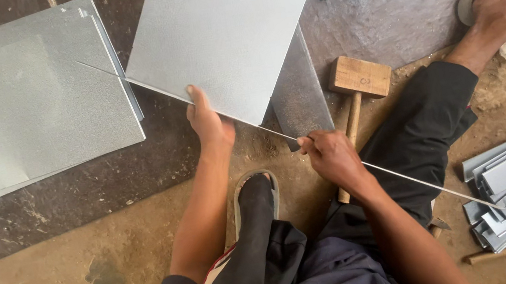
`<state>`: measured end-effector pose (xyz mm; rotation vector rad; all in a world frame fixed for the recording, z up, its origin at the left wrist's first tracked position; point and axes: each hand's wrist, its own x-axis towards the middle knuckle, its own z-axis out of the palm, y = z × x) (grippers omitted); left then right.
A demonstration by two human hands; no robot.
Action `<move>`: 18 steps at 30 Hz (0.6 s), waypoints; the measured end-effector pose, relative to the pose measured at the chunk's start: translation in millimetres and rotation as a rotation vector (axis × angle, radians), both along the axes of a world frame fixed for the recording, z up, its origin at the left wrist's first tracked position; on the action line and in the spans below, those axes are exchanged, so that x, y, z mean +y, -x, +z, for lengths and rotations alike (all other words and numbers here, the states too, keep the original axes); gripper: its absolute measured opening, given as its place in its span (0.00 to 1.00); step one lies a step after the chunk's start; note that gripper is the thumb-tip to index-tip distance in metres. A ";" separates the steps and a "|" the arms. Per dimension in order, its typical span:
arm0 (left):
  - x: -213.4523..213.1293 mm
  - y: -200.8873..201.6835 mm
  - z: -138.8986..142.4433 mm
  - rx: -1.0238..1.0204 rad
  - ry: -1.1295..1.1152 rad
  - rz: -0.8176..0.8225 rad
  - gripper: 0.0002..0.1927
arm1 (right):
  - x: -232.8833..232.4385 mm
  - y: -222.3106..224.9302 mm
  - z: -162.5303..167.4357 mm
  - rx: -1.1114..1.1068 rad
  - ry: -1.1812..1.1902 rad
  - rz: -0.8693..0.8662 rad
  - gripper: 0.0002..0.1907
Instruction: The person sits on the workshop floor and hammers the edge of a galvanized sheet metal panel with a wooden mallet to fold it over, then places the finished panel onto a stack of completed panels and picks up the next flat sheet to repeat the process.
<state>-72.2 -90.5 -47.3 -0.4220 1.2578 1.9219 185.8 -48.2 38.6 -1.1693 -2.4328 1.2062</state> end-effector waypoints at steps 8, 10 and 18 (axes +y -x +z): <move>12.4 73.2 -7.9 0.252 0.112 0.123 0.38 | 6.6 -137.8 67.4 -0.408 0.397 -0.123 0.22; 12.3 98.6 -2.1 0.188 0.206 0.154 0.37 | 16.6 -184.2 99.6 -0.512 0.447 -0.157 0.22; -25.2 169.7 54.7 0.270 -0.233 0.506 0.39 | 62.2 -260.7 70.5 -0.112 0.587 -0.505 0.20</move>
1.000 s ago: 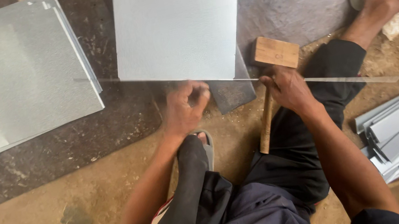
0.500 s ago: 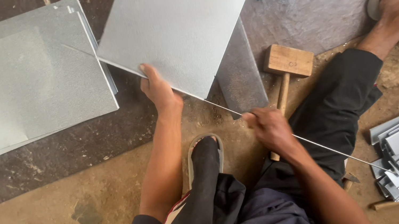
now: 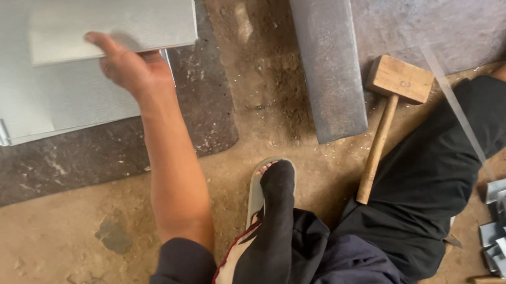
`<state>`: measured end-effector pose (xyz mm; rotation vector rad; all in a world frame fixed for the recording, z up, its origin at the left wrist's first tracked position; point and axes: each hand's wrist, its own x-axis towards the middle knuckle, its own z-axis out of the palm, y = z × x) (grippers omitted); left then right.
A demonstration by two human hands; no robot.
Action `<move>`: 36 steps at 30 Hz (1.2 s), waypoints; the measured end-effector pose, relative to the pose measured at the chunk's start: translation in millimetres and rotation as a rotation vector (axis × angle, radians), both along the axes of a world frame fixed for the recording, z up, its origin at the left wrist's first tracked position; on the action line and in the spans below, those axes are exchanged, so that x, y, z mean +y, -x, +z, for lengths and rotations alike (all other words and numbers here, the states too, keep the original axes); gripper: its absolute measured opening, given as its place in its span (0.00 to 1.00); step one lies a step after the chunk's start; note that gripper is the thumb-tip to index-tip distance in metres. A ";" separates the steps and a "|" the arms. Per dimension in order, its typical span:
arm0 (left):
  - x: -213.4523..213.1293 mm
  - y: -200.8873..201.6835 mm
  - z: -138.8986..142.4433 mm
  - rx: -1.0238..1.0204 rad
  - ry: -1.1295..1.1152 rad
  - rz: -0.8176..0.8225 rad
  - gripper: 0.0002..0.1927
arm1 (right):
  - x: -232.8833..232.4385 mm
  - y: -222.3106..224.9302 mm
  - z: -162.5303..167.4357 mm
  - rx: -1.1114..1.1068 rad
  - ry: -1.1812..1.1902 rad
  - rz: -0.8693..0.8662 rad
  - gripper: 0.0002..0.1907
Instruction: The person sits on the workshop floor and hammers the edge of a galvanized sheet metal panel with a wooden mallet to fold it over, then places the finished panel onto a stack of completed panels and picks up the next flat sheet to repeat the process.
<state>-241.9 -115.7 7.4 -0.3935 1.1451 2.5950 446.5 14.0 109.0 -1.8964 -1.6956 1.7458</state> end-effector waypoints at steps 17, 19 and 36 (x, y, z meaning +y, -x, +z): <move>-5.5 -54.4 -80.4 -0.377 -0.296 -0.017 0.30 | -68.1 -70.5 -85.6 -0.074 0.177 -0.098 0.18; -0.3 -44.3 -71.8 -0.366 -0.314 -0.061 0.33 | -69.4 -63.0 -78.6 -0.102 0.138 -0.144 0.18; 42.7 -219.7 42.4 1.412 0.673 -1.595 0.13 | 22.3 178.5 61.1 -0.342 -1.169 0.600 0.15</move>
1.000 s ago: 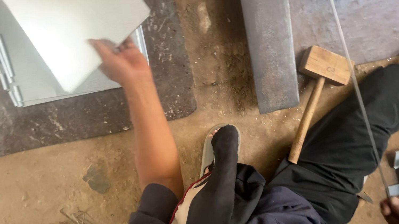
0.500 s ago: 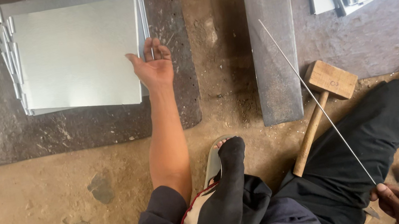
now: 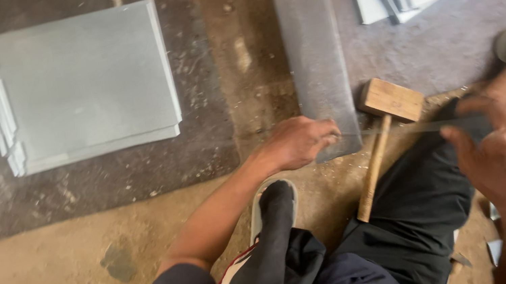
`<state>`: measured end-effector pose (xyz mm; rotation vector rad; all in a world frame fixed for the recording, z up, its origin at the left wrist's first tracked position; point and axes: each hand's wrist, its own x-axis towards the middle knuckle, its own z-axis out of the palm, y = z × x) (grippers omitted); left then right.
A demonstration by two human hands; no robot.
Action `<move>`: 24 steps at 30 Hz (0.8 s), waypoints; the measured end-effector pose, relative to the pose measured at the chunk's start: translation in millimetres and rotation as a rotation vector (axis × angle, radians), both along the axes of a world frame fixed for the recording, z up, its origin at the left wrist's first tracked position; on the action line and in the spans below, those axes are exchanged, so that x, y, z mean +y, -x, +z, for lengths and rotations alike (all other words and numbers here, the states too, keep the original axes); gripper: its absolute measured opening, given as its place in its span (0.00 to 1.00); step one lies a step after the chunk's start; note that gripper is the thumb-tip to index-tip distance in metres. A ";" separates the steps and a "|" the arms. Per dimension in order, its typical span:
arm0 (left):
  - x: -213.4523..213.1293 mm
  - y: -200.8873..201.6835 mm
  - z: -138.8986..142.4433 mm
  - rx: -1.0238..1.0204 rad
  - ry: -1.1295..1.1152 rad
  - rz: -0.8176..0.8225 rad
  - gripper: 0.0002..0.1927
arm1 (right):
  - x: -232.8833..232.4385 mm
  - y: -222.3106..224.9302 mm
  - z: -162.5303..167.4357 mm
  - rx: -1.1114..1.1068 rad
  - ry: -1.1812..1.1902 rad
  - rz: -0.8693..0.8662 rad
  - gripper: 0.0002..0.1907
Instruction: The person sits on the workshop floor and hammers the edge of a galvanized sheet metal panel with a wooden mallet to fold it over, then places the finished panel onto a stack of completed panels and picks up the next flat sheet to repeat the process.
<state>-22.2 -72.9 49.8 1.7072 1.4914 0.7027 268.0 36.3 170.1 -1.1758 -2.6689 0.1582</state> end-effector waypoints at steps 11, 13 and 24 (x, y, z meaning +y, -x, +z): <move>77.9 -19.9 -4.4 -1.322 -0.046 0.693 0.18 | -131.2 90.9 -126.3 0.599 0.956 -0.117 0.13; 89.9 -19.0 -18.4 -1.223 0.015 0.801 0.22 | -142.3 85.3 -156.4 0.508 0.984 -0.363 0.17; 82.5 -14.6 -56.0 0.244 -0.491 0.625 0.26 | -120.5 52.8 -158.4 0.248 0.773 -0.273 0.21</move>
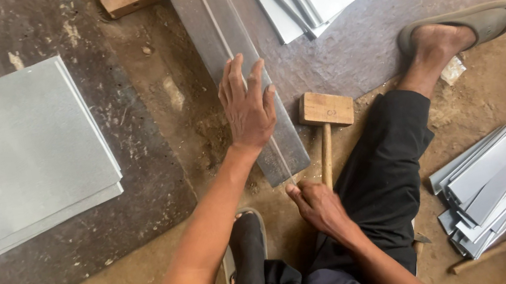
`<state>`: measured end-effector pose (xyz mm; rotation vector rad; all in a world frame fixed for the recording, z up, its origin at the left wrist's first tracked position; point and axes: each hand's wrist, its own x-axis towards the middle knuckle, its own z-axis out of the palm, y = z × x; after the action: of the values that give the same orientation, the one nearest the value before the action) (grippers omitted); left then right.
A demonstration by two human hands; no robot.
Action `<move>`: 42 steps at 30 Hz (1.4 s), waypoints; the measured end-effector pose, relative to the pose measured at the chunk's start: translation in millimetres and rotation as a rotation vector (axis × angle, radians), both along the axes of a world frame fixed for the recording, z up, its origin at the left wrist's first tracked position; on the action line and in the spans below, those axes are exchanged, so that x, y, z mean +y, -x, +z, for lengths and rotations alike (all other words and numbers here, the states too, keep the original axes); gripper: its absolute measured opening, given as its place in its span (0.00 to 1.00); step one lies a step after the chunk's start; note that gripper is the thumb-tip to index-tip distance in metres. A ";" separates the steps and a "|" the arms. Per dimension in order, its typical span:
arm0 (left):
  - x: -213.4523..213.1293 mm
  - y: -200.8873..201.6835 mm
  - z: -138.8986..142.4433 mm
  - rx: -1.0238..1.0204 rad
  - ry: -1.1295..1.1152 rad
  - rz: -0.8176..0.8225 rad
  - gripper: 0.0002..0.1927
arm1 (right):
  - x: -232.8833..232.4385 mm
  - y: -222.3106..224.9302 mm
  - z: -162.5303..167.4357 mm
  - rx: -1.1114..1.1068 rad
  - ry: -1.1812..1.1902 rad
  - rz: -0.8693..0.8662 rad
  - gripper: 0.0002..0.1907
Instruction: The person sits on the workshop floor and hammers the edge of a galvanized sheet metal panel with a wooden mallet to fold it over, then places the finished panel onto a stack of completed panels and picks up the next flat sheet to repeat the process.
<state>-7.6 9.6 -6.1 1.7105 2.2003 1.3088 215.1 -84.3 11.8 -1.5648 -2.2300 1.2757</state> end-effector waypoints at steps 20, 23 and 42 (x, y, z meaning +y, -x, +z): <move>8.1 3.4 3.5 0.190 0.284 -0.080 0.29 | 372.0 107.5 -13.4 -0.216 -0.560 0.018 0.06; 9.3 2.0 3.2 0.198 0.282 -0.071 0.30 | 387.9 102.9 -8.6 -0.359 -0.394 0.048 0.11; -65.5 33.2 -24.7 -1.332 -0.238 0.114 0.19 | 105.5 3.9 88.8 0.099 -0.249 -0.021 0.12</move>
<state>-40.8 -55.9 -30.8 0.3472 1.3249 1.9219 211.3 21.2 100.5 -1.3999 -2.2052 1.0000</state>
